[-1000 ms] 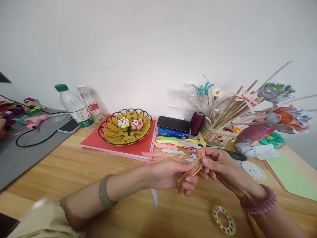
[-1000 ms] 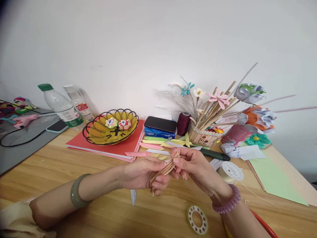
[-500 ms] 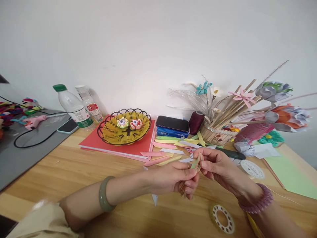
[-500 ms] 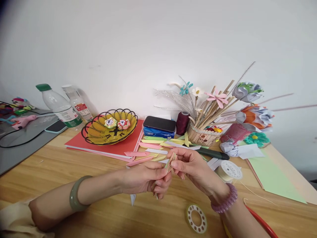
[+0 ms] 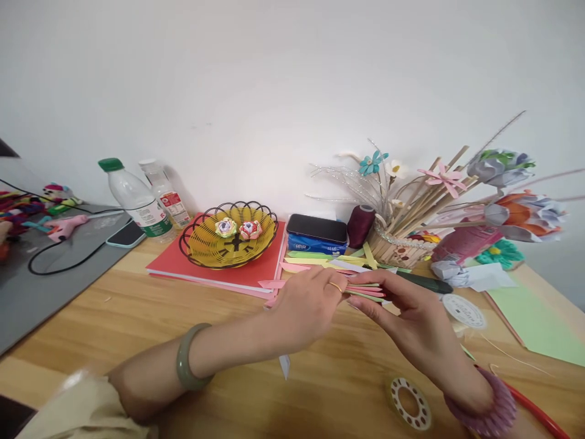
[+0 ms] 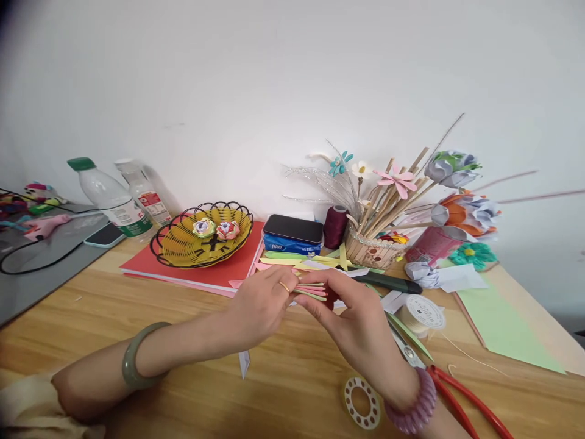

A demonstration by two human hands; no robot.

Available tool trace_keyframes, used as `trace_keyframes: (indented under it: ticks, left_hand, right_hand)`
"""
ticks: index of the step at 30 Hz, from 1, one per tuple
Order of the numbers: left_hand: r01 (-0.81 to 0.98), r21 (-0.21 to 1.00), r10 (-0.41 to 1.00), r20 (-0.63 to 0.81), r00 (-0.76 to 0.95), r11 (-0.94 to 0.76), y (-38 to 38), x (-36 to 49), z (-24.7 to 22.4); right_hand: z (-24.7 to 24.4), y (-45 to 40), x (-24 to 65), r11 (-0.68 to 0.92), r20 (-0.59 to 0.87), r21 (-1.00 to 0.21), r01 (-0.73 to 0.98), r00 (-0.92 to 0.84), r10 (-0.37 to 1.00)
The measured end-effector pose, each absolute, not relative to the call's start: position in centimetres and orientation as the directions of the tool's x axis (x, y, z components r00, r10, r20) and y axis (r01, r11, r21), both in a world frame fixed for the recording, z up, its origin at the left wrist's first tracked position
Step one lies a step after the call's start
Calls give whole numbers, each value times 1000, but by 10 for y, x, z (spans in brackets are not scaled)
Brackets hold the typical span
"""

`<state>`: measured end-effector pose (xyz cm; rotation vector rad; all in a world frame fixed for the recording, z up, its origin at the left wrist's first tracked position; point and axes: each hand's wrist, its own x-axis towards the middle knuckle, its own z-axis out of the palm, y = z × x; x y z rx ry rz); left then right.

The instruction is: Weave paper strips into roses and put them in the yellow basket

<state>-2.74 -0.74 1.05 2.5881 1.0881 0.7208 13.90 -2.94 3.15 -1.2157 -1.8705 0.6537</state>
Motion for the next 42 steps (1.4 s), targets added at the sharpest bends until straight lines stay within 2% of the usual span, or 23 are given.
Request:
trace_keyframes:
  ticks: [2,4,9,11,15,18,21,25,27,29,32,34,36,39,42]
  left_hand:
    - [597,373,704,369,607,-711,-6,-29,17]
    - [571,430,714,377,590,-699,-3,-33,25]
    - [326,782,767,281,577,-531,6,-42,41]
    - [261,856,800,250,545,-445,9,-44,42]
    - [235,891,851,251,461,-389,10,-46,40]
    - [263,884,875,262,408,-387,8,-45,40]
    - [317,840,865,303,399,-440,6,-46,41]
    - [374,774,840,354,412,-510,5,-47,40]
    - [366,750,815,390,429,-551,6,-46,38]
    - [348,714,777,443,446,-607,5,-46,37]
    - [336,680,743,486,460,-652,4,-44,38]
    - [334,719,773,445,452,-609,3,-43,39]
    - [294,825,839,339,425,-482,2,-41,40]
    - [90,972,906,168,390,-219,5,-39,40]
    - [-96,993,908,104,406,-71,9,-38,39]
  right_hand:
    - [30,-29,141,431,373,-741,515,-217,902]
    - [28,-28,144,444,396,-730,519,-208,894]
    - [22,-25,151,453,431,-718,528,-173,886]
    - [19,-24,153,437,421,-733,521,-157,893]
    - [15,-23,153,405,403,-751,521,-124,907]
    - [17,-22,152,428,422,-698,574,-153,894]
    - [20,-21,150,526,504,-534,662,-251,827]
    - [23,-20,148,653,650,-106,750,-445,617]
    - [24,-21,147,644,648,93,760,-537,540]
    - [23,-23,146,637,620,180,750,-589,518]
    - [21,-25,145,669,612,127,732,-589,528]
    - [18,-25,145,690,629,55,722,-561,538]
    - [16,-23,144,702,653,1,712,-532,539]
    - [14,-22,143,703,671,-72,708,-487,559]
    - [13,-22,142,690,672,-140,710,-443,593]
